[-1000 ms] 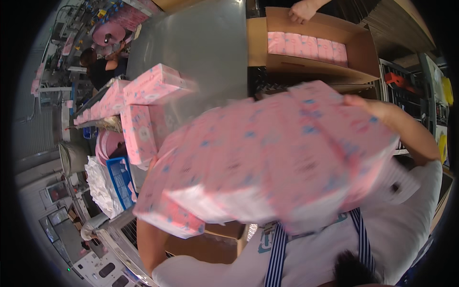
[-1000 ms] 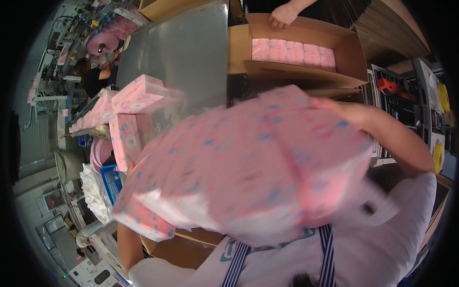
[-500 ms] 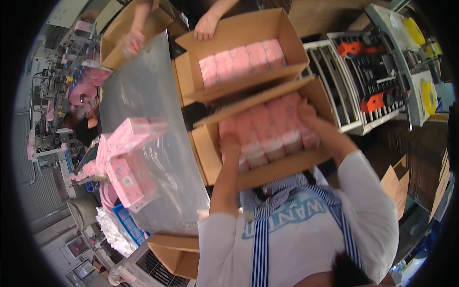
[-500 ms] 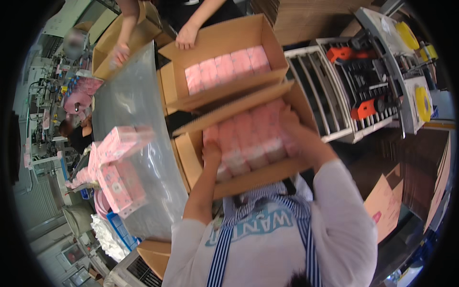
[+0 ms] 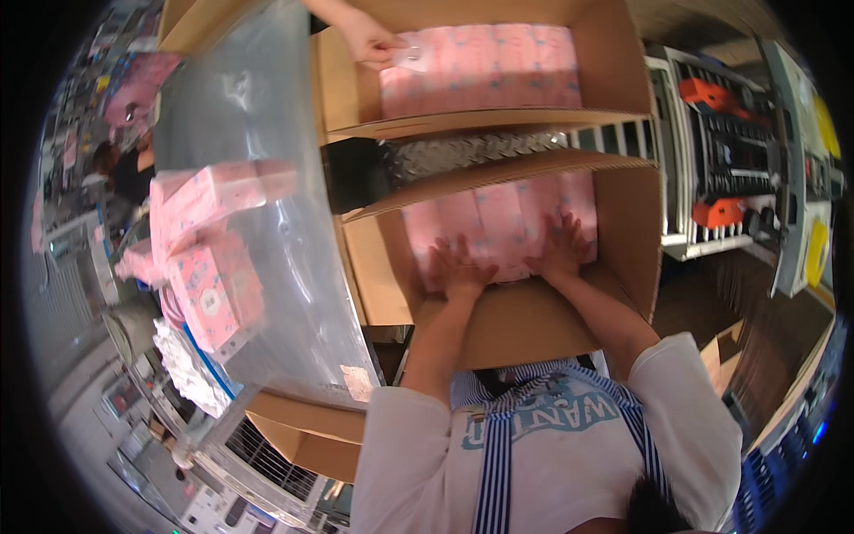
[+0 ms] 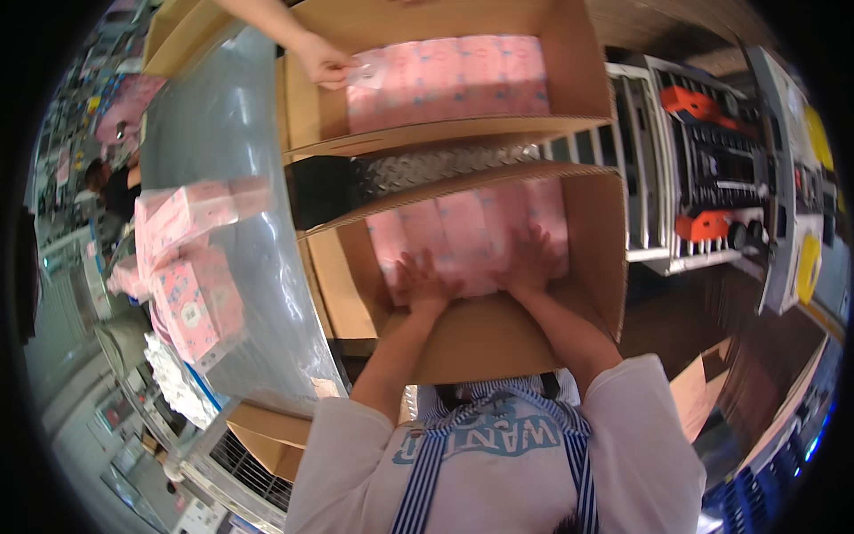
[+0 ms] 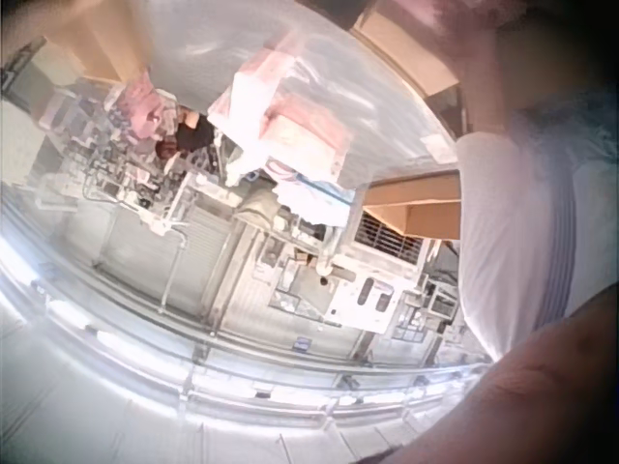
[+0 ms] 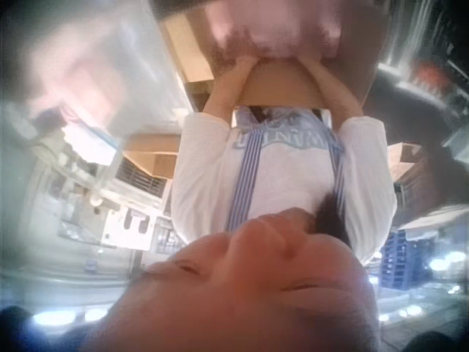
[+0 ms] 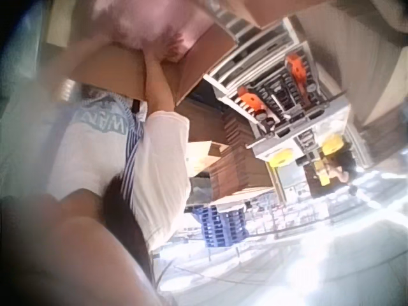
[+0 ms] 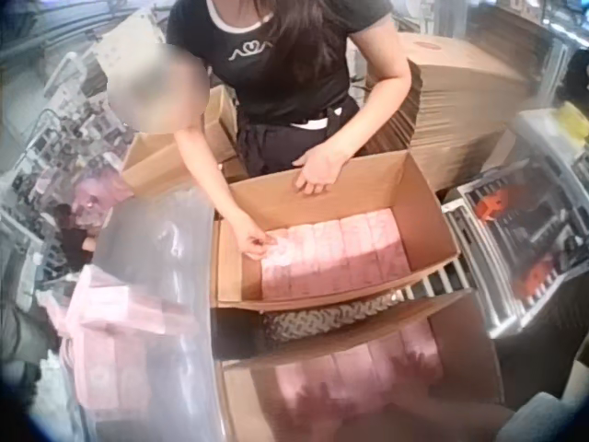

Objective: The person packs pink rectangular packages into cardboard boxes on a metal table. They arrange the items, place bubble wrap inside, and close the boxes. The person also moves a large white bag and retrieves flat cardboard pieces from a nearby stack.

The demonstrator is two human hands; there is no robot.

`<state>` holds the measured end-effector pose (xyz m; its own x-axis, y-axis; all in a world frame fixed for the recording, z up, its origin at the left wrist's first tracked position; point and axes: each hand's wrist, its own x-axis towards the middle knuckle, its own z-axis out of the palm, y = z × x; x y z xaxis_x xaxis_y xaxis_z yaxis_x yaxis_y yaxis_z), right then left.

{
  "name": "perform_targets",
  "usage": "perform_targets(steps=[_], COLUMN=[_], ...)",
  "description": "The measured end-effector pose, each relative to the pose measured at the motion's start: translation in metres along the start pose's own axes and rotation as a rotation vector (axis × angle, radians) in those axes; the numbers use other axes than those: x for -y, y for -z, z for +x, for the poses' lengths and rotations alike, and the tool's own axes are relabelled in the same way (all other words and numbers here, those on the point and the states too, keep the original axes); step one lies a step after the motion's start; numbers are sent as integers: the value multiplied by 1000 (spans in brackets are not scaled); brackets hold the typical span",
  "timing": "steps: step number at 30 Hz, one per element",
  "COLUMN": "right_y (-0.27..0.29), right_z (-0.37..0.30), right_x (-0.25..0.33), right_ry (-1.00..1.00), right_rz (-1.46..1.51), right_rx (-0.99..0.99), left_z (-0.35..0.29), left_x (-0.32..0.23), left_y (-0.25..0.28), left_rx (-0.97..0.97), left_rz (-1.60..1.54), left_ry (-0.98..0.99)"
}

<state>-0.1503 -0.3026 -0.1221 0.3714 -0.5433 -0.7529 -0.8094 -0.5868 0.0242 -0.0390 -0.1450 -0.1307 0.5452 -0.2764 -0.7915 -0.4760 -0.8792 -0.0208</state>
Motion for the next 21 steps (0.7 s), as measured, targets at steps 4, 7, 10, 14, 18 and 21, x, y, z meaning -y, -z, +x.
perform_targets(steps=[4,7,10,14,18,21], right_y=[-59,60,-12,-43,-34,-22], right_z=[59,-35,45,118,174,95], right_x=[1,99,3,-57,-75,4], right_ry=[-61,40,-27,47,293,404], right_rz=[-57,-85,708,642,-64,-101], right_rx=[-253,121,103,146,61,150], left_z=[19,44,-78,-217,-305,-315], left_x=[-5,85,146,321,462,489], left_y=[-10,-29,82,4,-225,-384], left_rx=[-115,98,-588,-1291,-1377,-853], left_rz=[-140,-689,-1052,-1225,-812,-925], left_ry=[-22,-430,-549,363,1273,1414])
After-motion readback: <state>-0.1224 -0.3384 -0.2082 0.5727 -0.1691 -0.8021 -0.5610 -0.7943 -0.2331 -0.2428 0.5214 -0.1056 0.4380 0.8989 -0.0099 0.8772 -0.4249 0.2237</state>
